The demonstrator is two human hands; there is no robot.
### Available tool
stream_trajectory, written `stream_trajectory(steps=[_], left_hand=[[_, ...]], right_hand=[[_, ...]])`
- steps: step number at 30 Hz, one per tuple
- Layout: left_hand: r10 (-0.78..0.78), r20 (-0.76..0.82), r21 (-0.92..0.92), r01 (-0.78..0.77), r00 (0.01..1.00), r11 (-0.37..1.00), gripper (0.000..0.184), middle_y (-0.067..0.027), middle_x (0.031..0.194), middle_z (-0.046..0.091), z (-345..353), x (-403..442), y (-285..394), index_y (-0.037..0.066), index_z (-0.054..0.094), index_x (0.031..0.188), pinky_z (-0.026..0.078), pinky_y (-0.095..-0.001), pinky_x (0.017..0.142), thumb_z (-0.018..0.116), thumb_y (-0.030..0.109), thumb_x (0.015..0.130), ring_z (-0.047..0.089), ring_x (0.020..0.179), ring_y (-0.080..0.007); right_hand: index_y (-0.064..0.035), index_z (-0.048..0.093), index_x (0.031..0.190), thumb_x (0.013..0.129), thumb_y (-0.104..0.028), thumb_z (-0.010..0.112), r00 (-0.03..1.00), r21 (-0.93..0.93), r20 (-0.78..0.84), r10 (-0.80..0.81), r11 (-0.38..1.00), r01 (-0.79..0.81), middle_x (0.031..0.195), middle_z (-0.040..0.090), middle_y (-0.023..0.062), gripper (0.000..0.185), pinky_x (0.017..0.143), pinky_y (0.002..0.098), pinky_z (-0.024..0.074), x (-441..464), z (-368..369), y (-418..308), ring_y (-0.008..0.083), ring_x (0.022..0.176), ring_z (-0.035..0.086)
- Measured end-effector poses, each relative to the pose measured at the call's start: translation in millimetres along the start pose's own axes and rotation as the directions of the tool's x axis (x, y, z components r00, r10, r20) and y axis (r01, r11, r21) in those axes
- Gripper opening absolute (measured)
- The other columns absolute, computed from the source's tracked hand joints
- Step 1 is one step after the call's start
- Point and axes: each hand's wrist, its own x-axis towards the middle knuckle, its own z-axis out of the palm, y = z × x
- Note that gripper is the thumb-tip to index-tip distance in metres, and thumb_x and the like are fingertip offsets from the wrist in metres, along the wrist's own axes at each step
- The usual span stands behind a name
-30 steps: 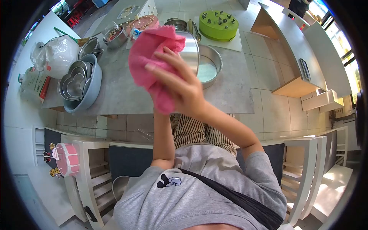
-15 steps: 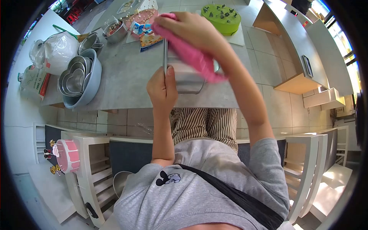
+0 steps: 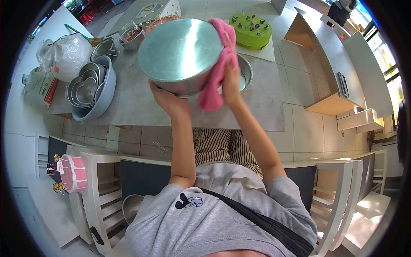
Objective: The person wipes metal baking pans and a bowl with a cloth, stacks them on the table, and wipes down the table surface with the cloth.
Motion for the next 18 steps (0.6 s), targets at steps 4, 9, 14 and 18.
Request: stream_trajectory(steps=[4, 9, 14, 18], left_hand=[[0.007, 0.005, 0.031, -0.007, 1.000, 0.999, 0.047, -0.0125, 0.122, 0.046, 1, 5, 7, -0.002, 0.043, 0.120, 0.039, -0.0365, 0.094, 0.025, 0.035, 0.096, 0.046, 0.113, -0.0221], [0.246, 0.129, 0.140, -0.264, 0.961, 0.954, 0.048, -0.0137, 0.117, 0.049, 4, 3, 16, -0.004, 0.045, 0.116, 0.044, -0.0372, 0.089, 0.025, 0.035, 0.096, 0.051, 0.106, -0.0234], [0.513, 0.436, 0.586, -0.666, 0.740, 0.462, 0.051, -0.0139, 0.099, 0.056, -8, 0, 10, -0.008, 0.050, 0.106, 0.050, -0.0324, 0.069, 0.031, 0.038, 0.097, 0.058, 0.084, -0.0202], [0.223, 0.245, 0.400, -0.308, 0.943, 0.863, 0.043, -0.0065, 0.082, 0.056, -2, -5, 10, -0.004, 0.056, 0.090, 0.044, -0.0253, 0.060, 0.040, 0.035, 0.095, 0.051, 0.071, -0.0110]], right_hand=[[-0.0083, 0.047, 0.128, 0.082, -0.036, 0.054, 0.865, -0.483, 0.019, -0.502, 0.753, 0.447, 0.140, 0.028, 0.0193, 0.054, 0.105, 0.0541, 0.0131, -22, 34, -15, 0.0406, 0.133, 0.015], [-0.0154, 0.056, 0.120, 0.072, -0.038, 0.064, 0.744, -0.626, 0.273, -0.610, 0.474, 0.619, 0.134, 0.038, 0.0195, 0.053, 0.101, 0.0529, 0.0244, -2, 41, -66, 0.0398, 0.127, 0.030], [-0.0155, 0.056, 0.120, 0.074, -0.033, 0.063, 0.683, -0.607, 0.451, -0.575, 0.364, 0.707, 0.128, 0.049, 0.0118, 0.049, 0.097, 0.0413, 0.0371, 2, 58, -79, 0.0283, 0.113, 0.051], [-0.0125, 0.053, 0.123, 0.081, -0.025, 0.055, 0.762, -0.441, 0.340, -0.550, 0.623, 0.646, 0.129, 0.048, 0.0116, 0.044, 0.097, 0.0382, 0.0378, 38, 57, -81, 0.0285, 0.113, 0.050]])
